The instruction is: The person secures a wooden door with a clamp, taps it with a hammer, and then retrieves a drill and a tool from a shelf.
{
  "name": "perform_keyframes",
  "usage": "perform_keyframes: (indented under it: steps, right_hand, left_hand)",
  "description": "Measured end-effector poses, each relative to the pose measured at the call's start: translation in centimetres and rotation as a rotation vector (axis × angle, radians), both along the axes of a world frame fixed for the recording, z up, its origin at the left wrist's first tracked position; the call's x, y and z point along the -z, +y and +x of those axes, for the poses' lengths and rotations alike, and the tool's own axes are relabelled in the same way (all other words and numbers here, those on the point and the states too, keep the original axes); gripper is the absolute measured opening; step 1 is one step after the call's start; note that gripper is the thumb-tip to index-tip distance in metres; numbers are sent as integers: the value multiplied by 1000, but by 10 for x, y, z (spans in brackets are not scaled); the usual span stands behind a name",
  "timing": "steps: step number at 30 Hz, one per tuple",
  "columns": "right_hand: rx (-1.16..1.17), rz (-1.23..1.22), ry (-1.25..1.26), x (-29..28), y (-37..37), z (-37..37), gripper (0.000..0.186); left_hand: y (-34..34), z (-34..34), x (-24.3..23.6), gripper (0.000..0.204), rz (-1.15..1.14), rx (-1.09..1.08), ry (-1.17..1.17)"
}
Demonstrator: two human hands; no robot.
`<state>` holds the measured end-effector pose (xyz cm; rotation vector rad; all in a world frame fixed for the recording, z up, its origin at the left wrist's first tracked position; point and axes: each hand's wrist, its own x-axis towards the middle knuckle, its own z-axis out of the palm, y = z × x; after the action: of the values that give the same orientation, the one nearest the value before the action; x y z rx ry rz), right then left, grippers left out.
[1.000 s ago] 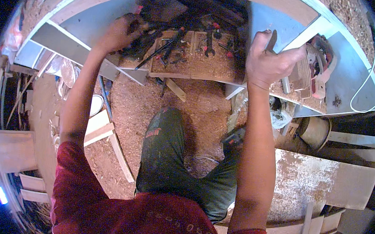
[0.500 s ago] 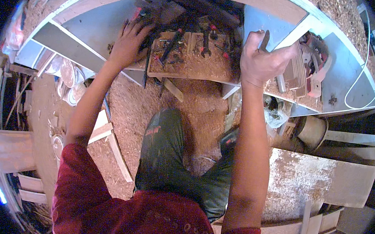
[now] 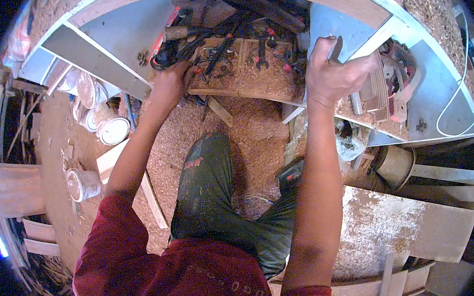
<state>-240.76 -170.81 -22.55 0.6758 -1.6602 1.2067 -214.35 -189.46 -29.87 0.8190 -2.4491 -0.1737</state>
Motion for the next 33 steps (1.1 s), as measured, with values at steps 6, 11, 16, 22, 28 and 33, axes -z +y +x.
perform_keyframes:
  steps: [6,11,16,22,28,33]
  right_hand:
    - [-17,-8,-16,0,0,-2,60]
    - [74,49,-31,-1,0,4,58]
    - [62,-32,-50,-1,-6,2,61]
    - [104,5,-76,-3,-2,4,62]
    - [62,-35,-17,-1,-3,3,58]
    - [-31,-80,14,-3,-7,3,58]
  left_hand:
    - [2,6,-15,24,175,-32,156]
    - [32,-51,-28,25,473,104,450]
    - [57,-174,-6,24,496,213,423]
    - [78,-188,-19,25,580,103,260]
    - [60,-106,-5,33,206,111,530]
    - [-9,-5,-26,31,-255,-116,254]
